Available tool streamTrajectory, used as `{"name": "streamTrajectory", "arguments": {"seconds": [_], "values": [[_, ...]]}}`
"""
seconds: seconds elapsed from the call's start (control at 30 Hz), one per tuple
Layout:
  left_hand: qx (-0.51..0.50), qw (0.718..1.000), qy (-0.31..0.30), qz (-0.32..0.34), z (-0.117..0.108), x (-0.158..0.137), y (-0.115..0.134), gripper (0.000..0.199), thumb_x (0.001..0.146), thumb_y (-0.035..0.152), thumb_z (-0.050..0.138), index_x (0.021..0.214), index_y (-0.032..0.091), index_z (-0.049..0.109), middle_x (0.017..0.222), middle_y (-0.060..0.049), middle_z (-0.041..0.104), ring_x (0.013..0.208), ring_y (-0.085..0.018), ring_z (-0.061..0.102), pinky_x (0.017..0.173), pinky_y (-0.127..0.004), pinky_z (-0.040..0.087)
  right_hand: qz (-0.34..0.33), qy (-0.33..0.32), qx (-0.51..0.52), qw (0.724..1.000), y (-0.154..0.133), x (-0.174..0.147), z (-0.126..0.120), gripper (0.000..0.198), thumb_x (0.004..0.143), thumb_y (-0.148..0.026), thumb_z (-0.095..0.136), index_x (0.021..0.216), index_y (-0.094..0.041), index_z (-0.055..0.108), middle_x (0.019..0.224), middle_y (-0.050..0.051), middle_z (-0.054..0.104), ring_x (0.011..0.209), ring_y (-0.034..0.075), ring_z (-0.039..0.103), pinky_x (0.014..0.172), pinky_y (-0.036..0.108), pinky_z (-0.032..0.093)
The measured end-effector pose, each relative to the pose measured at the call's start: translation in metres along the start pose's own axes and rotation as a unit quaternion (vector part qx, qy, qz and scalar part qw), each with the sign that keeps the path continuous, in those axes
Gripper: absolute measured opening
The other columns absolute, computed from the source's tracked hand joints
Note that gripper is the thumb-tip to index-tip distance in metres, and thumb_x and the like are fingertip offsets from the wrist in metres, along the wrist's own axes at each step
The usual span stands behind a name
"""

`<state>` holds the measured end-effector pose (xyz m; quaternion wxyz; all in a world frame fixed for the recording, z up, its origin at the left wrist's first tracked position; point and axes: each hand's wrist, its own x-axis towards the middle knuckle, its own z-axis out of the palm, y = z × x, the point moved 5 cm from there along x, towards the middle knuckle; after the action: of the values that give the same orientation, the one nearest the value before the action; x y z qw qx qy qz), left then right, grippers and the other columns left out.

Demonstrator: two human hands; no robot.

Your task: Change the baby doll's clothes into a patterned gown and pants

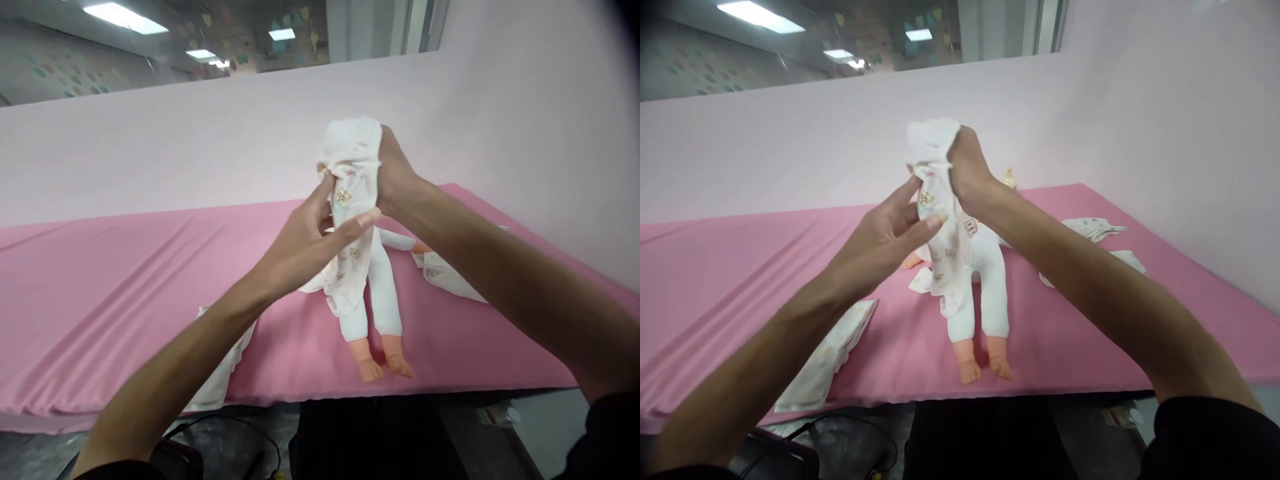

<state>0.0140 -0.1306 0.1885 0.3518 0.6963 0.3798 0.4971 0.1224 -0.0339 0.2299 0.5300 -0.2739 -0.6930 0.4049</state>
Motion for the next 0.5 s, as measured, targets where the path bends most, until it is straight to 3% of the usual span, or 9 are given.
{"name": "streamTrajectory", "arguments": {"seconds": [0.07, 0.17, 0.3, 0.4, 0.5], "values": [[-0.028, 0.999, 0.015, -0.004, -0.002, 0.006, -0.001, 0.043, 0.085, 0.032, 0.073, 0.124, 0.019, 0.058, 0.114, -0.007, 0.067, 0.117, -0.030, 0.065, 0.099, -0.046, 0.054, -0.011, -0.025, -0.014, 1.000, -0.005, -0.006, 0.009, 0.022, 0.078, -0.031, 0.066, 0.074, -0.021, 0.047, 0.079, 0.001, 0.052, 0.082, 0.020, 0.059, 0.084, 0.045, 0.054], [-0.048, 0.995, 0.092, 0.003, -0.020, 0.017, -0.012, 0.031, 0.085, 0.022, 0.072, 0.114, 0.017, 0.061, 0.097, -0.004, 0.068, 0.107, -0.026, 0.068, 0.094, -0.039, 0.056, -0.041, -0.053, -0.050, 0.997, -0.006, -0.015, 0.014, 0.012, 0.082, -0.026, 0.063, 0.090, -0.020, 0.057, 0.091, 0.002, 0.060, 0.092, 0.022, 0.062, 0.092, 0.046, 0.053], [-0.053, 0.984, 0.169, 0.018, -0.043, 0.026, -0.018, 0.006, 0.089, 0.020, 0.062, 0.089, 0.014, 0.062, 0.078, -0.002, 0.063, 0.086, -0.017, 0.069, 0.083, -0.030, 0.056, -0.054, -0.076, -0.051, 0.994, 0.000, -0.026, 0.015, 0.048, 0.086, -0.036, 0.064, 0.131, -0.026, 0.050, 0.114, 0.002, 0.064, 0.115, 0.024, 0.059, 0.102, 0.047, 0.050], [-0.076, 0.978, 0.193, 0.023, -0.056, 0.030, -0.012, 0.014, 0.087, 0.015, 0.062, 0.074, 0.013, 0.056, 0.062, 0.002, 0.053, 0.064, -0.009, 0.059, 0.076, -0.028, 0.054, -0.061, -0.079, -0.075, 0.992, 0.008, -0.032, 0.016, 0.070, 0.083, -0.046, 0.069, 0.144, -0.030, 0.039, 0.133, 0.004, 0.059, 0.130, 0.027, 0.050, 0.109, 0.050, 0.045], [-0.072, 0.975, 0.208, 0.037, -0.066, 0.031, -0.002, 0.017, 0.083, 0.012, 0.066, 0.071, 0.012, 0.055, 0.059, 0.003, 0.051, 0.063, -0.008, 0.057, 0.077, -0.027, 0.053, -0.073, -0.076, -0.123, 0.987, 0.019, -0.040, 0.020, 0.082, 0.077, -0.049, 0.075, 0.147, -0.033, 0.036, 0.149, 0.005, 0.046, 0.142, 0.032, 0.038, 0.116, 0.055, 0.037]]}}
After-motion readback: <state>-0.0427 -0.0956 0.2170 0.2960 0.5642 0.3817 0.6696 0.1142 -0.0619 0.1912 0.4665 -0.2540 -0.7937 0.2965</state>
